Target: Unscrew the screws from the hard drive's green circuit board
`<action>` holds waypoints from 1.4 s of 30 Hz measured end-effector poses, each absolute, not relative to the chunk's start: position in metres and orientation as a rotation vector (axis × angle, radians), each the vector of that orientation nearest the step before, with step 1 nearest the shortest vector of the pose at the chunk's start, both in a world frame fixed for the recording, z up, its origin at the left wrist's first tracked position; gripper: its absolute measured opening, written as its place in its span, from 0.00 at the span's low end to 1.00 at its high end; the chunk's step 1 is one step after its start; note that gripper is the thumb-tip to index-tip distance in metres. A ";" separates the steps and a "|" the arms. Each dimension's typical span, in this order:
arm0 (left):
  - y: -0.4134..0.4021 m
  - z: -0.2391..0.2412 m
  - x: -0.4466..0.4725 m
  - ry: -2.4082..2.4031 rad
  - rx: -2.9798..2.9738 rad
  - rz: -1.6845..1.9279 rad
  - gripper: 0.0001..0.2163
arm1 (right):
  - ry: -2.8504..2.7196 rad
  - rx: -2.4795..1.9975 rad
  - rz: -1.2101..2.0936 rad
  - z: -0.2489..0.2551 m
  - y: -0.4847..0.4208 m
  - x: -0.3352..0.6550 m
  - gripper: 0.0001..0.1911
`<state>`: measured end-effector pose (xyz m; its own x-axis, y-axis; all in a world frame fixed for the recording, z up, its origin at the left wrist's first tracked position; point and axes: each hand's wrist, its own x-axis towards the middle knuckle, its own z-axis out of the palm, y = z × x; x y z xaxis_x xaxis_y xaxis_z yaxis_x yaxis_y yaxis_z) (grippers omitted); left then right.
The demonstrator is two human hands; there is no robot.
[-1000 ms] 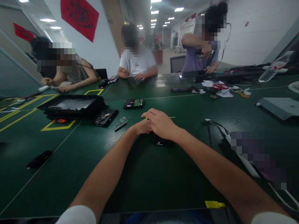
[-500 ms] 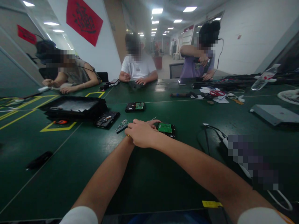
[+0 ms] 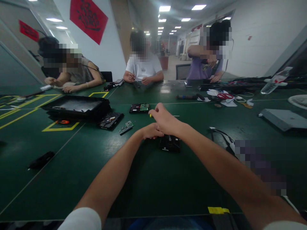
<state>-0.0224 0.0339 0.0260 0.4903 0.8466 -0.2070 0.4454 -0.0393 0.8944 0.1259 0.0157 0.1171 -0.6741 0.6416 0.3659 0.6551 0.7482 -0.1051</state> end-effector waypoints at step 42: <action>0.034 0.028 -0.024 0.953 1.730 0.236 0.41 | -1.714 -0.821 0.282 0.025 0.004 0.195 0.27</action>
